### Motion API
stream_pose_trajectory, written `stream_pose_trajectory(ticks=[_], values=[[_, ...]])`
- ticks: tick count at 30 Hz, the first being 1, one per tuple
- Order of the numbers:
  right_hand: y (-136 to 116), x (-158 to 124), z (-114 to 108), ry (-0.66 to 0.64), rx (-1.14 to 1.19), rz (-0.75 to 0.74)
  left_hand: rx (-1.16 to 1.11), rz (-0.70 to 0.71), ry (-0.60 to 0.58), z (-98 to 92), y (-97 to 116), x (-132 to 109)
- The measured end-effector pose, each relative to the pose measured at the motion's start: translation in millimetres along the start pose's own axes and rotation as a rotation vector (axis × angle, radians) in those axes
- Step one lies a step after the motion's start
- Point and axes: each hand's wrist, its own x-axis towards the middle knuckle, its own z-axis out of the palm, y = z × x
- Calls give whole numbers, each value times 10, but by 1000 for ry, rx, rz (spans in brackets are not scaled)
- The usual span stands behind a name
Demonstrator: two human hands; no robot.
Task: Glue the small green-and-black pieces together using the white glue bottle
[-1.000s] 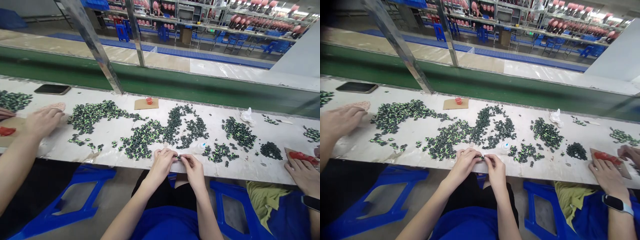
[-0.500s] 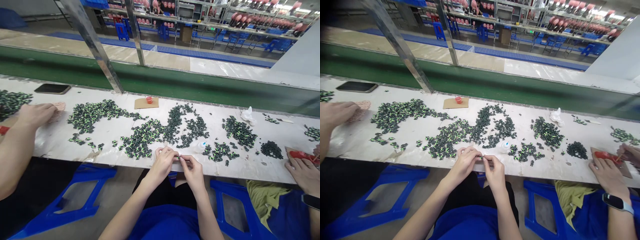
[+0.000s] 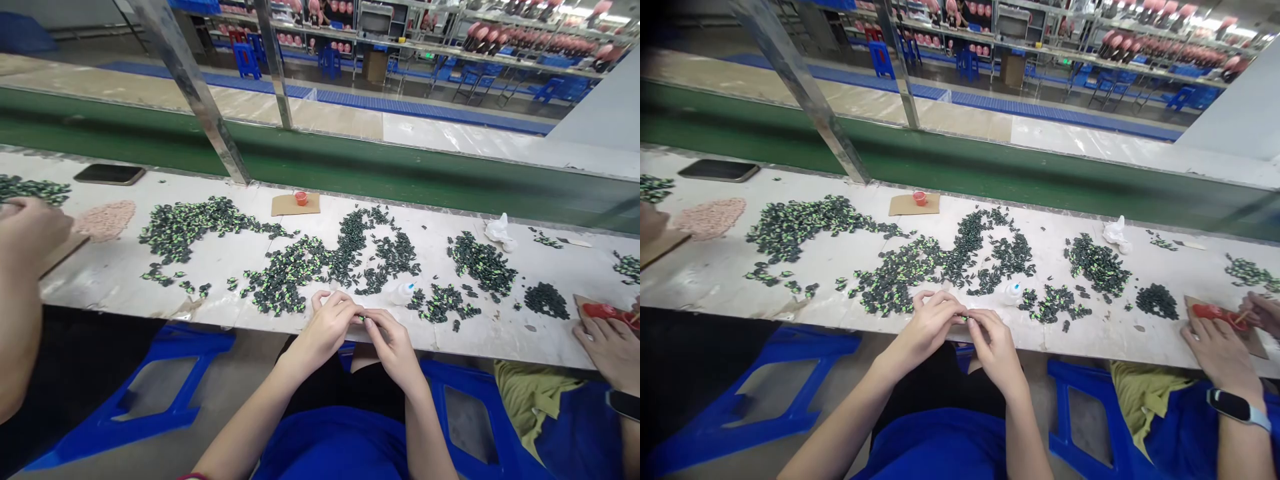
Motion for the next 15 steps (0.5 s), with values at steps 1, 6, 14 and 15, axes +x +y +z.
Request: stream_pose_trajectory(ticks=[1,6,14,15], values=[[0,-5,-9,-7,11,12,8,11,12,3,2,0],[0,-17,-53,-46,0,17,36,50,46,16,9,5],[-6,4,-12,43,59,9,159,107,99,-11,73,-6],[-9,5,-3,52,71,13,183,111,109,-19,90,-6]])
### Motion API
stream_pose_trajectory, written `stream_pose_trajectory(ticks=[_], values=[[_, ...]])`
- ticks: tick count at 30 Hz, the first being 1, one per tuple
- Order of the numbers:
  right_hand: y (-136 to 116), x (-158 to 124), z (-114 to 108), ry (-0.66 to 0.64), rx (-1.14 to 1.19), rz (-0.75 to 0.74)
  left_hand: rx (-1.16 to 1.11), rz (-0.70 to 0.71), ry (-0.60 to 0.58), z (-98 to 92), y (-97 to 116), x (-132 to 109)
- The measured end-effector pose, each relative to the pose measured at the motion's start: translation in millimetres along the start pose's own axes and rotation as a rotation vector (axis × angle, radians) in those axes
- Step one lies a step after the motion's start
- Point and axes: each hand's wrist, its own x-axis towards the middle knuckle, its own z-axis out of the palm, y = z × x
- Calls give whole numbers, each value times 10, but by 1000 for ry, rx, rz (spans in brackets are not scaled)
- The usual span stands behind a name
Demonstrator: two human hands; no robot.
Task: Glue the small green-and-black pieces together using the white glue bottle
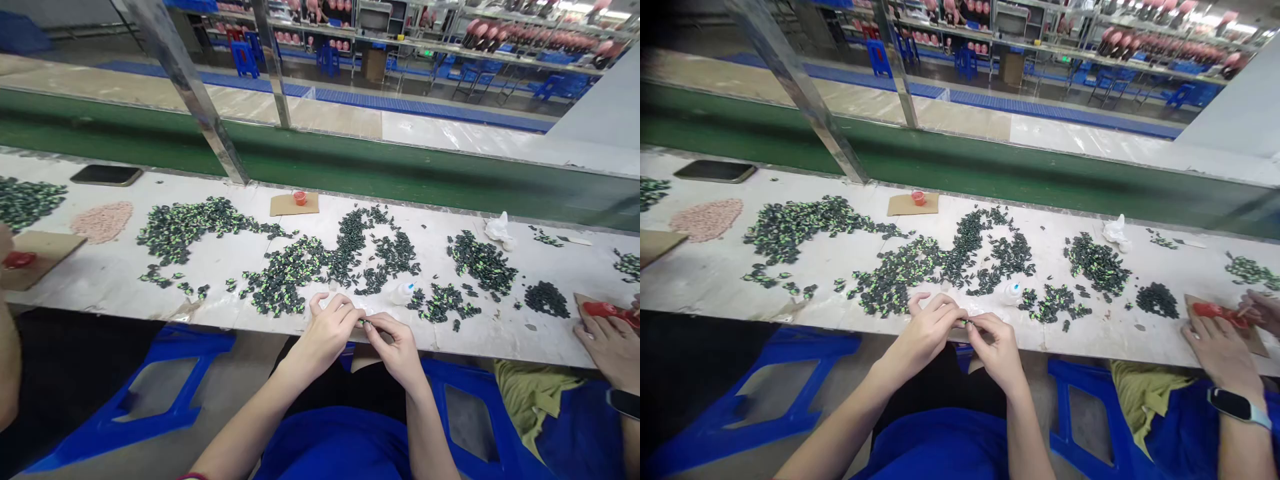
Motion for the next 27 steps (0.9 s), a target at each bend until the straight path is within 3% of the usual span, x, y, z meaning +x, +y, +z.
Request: stream_pose_trajectory(ticks=[9,15,17,19,22,25,27], values=[[-6,10,64,8,9,4,102,20,32,-60,68,-45],[21,3,-37,-102,-99,40,-110,-110,-68,23,37,-123],[41,-42,-131,-84,-168,55,-196,-186,-113,30,-19,-146],[77,-99,-270,9,-277,57,-219,-286,-121,19,-102,-182],[155,-156,-525,276,-496,18,-151,-438,-33,1,-231,-257],[235,-131,-702,583,-713,2,-78,-473,15,31,-282,-316],[287,-80,-724,680,-808,-9,-55,-458,14,78,-264,-324]])
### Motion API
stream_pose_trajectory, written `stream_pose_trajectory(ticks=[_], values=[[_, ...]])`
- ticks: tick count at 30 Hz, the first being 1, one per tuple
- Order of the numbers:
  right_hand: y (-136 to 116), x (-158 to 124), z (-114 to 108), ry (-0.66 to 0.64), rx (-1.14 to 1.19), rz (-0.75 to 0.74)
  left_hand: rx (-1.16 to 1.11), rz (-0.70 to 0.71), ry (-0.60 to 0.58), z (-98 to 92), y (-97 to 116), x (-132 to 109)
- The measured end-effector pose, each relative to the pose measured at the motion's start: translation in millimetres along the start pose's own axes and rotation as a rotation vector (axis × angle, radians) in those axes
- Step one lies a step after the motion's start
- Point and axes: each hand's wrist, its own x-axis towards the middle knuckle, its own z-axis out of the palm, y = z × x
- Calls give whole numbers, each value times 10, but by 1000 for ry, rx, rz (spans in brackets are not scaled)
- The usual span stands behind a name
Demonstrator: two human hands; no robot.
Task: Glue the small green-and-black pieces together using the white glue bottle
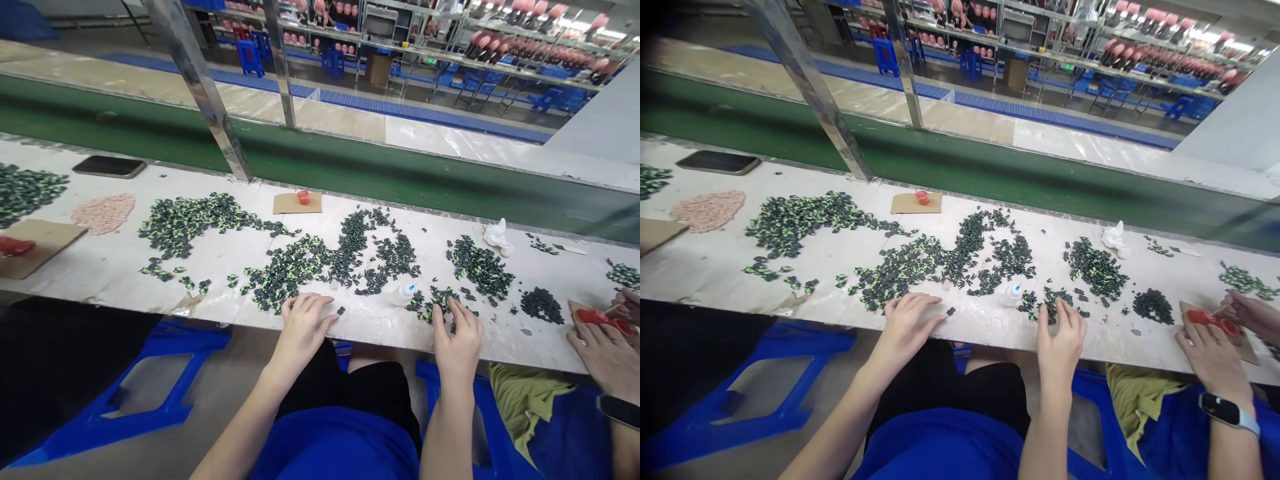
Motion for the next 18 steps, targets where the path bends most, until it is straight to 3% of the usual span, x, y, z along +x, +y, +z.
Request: stream_pose_trajectory(ticks=[2,7,10,13,18], values=[[-4,4,99,-3,-34,-50,18,13,-2,54,36,-2],[-56,-47,433,-158,-38,-166,30,68,-39,139,93,27],[-116,-39,554,-111,-17,-148,24,107,-46,154,100,39],[-224,-28,537,-61,82,-98,9,124,-62,162,110,48],[-452,-103,372,-274,293,126,1,72,-48,198,78,69]])
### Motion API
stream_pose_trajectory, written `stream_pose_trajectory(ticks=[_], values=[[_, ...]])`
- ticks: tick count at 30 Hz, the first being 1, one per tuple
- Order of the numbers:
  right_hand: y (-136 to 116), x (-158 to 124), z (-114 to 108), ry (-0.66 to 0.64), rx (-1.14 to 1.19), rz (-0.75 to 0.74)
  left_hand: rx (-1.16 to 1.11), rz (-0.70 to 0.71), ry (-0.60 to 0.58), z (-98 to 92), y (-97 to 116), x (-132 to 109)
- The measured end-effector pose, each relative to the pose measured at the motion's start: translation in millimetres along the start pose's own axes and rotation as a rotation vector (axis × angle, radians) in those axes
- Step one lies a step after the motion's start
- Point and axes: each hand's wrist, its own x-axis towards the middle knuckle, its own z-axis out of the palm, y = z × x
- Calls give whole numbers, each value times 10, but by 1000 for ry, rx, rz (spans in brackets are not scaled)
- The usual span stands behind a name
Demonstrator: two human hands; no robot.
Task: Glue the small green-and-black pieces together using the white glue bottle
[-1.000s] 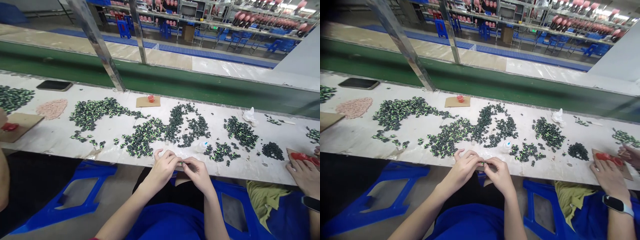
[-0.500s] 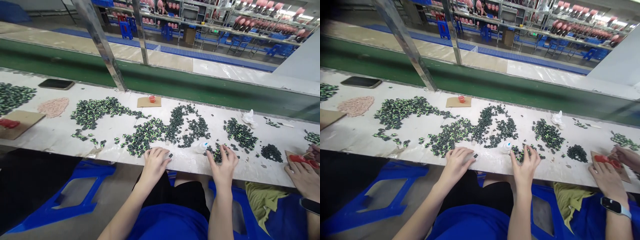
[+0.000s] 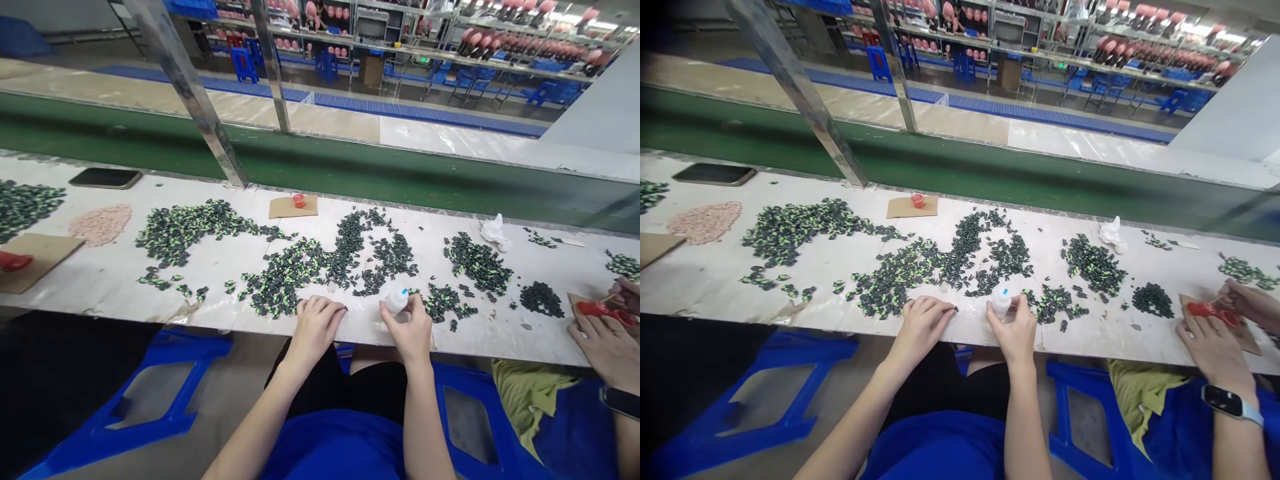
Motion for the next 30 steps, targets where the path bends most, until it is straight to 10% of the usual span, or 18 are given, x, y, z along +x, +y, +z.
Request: stream_pose_trajectory(ticks=[12,30], values=[[-19,-116,66,-35,470,128,-142,15,115,87,-87,-7],[-50,-129,111,-70,301,105,-156,-2,132,104,-81,0]])
